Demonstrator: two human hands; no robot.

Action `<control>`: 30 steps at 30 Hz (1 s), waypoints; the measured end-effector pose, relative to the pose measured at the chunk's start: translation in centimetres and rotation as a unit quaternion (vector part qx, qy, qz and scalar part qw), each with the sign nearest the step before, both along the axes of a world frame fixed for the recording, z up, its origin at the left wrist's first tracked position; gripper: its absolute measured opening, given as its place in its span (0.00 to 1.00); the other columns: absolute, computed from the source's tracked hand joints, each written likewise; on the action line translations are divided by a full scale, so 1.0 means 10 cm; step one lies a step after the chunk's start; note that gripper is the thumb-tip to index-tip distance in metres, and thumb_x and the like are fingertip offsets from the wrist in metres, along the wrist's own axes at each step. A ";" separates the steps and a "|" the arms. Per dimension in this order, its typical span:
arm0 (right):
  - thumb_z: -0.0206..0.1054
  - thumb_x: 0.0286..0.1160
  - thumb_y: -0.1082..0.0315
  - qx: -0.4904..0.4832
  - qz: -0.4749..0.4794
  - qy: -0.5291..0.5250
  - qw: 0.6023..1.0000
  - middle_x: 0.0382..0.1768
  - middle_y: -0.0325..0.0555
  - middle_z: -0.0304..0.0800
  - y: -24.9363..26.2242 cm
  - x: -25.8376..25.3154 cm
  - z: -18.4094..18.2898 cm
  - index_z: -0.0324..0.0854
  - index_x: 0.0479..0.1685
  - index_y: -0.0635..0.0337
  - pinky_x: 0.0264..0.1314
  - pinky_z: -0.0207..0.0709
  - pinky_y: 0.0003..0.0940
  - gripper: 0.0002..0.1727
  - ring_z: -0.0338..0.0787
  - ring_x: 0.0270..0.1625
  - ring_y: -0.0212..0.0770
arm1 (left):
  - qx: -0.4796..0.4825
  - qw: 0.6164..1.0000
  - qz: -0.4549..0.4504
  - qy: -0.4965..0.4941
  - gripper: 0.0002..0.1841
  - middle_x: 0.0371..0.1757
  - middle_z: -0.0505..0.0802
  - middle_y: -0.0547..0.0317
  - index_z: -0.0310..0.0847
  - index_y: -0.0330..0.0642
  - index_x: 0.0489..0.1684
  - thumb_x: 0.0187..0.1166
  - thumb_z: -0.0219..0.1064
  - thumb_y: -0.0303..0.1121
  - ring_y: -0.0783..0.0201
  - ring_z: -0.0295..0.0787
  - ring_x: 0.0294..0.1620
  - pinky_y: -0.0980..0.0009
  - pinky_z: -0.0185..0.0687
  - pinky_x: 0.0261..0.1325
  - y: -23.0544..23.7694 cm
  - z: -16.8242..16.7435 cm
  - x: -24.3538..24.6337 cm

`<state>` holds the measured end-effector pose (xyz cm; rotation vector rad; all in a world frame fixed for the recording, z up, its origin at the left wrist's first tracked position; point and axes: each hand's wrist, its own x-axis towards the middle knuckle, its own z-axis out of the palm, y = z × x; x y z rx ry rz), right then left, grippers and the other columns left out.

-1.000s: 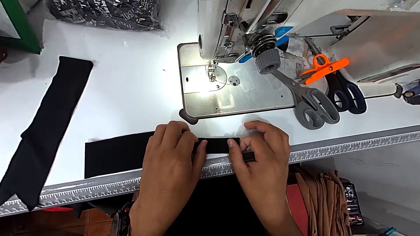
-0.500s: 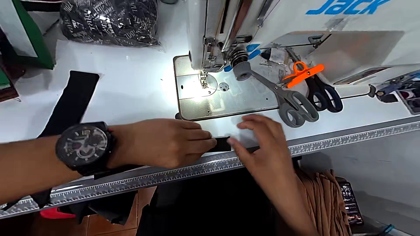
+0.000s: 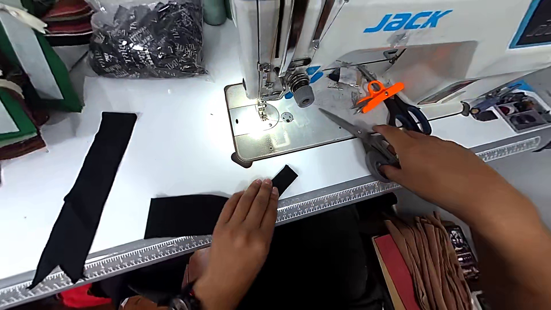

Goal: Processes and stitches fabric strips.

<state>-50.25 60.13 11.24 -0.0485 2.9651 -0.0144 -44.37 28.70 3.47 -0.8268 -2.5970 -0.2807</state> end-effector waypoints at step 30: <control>0.66 0.70 0.29 -0.591 -0.116 -0.295 0.742 0.31 0.34 0.87 -1.13 1.13 -0.38 0.77 0.67 0.52 0.32 0.86 0.29 0.39 0.89 0.30 0.29 | 0.097 0.991 0.095 -0.006 0.20 0.63 0.96 0.59 0.95 0.44 0.56 0.77 0.59 0.19 0.56 0.89 0.69 0.61 0.76 0.73 0.17 -0.14 0.11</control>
